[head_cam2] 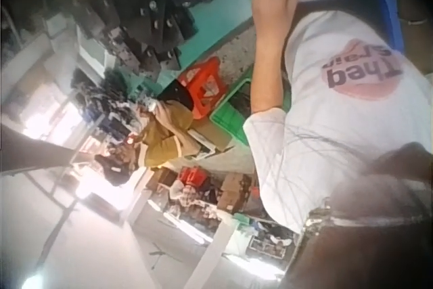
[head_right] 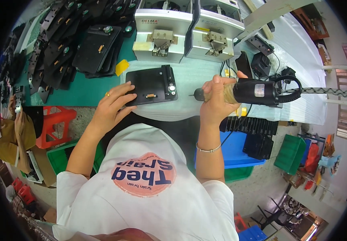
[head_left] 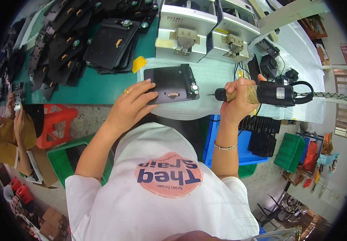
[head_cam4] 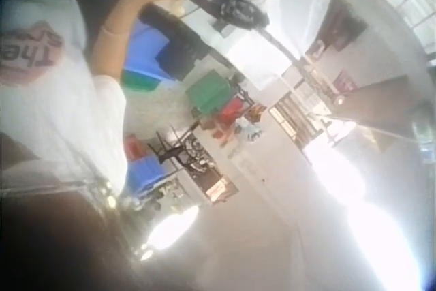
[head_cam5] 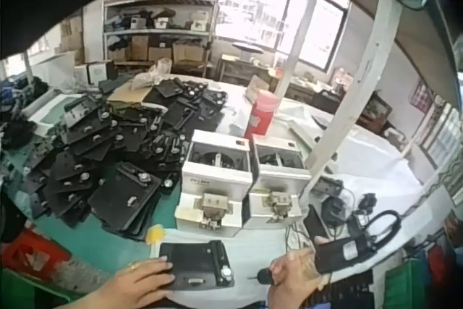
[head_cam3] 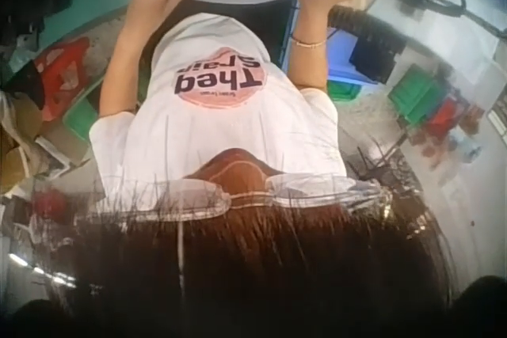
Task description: The person assembles plastic toy housing components by joining plastic parts with screws using an electric screwdriver.
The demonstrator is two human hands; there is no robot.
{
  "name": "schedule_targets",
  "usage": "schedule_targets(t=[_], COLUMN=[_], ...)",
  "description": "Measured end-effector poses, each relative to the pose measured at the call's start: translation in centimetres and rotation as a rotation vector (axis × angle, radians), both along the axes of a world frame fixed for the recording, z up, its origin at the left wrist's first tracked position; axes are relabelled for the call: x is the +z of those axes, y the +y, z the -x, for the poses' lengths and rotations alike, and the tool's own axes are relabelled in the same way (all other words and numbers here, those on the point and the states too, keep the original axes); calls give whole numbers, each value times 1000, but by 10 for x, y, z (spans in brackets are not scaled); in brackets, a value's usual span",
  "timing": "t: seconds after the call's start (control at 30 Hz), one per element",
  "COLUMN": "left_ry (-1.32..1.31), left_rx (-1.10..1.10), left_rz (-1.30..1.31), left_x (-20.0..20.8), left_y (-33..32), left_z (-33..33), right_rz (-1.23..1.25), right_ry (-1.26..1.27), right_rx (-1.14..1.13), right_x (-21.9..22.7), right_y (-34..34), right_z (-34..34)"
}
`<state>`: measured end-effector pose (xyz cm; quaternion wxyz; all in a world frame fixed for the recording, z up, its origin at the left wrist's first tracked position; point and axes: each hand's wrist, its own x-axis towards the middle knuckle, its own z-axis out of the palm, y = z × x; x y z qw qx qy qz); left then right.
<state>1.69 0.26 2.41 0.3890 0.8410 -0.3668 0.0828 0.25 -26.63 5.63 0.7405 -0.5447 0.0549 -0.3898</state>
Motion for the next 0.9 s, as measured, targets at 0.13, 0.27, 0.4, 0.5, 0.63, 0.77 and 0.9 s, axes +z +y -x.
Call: schedule_targets(t=[0.13, 0.27, 0.4, 0.5, 0.63, 0.77, 0.9], left_ry=[-59, 10, 41, 151, 151, 160, 80], left_rx=[71, 164, 232, 281, 291, 289, 285], left_rz=[66, 201, 244, 262, 269, 286, 266], left_x=[4, 11, 18, 23, 24, 26, 28], left_y=[-8, -17, -23, -26, -28, -28, -24], left_z=[-6, -13, -21, -23, -26, -26, -20], right_rz=[-30, 41, 34, 44, 46, 44, 51], right_ry=[43, 69, 84, 83, 81, 88, 107], right_rx=[6, 18, 25, 21, 26, 28, -5], right_x=[-8, -9, -10, -10, -10, -10, -11], right_y=[-2, -1, -1, -1, -2, 0, 2], right_z=[-2, -1, -1, -1, -3, -4, -4])
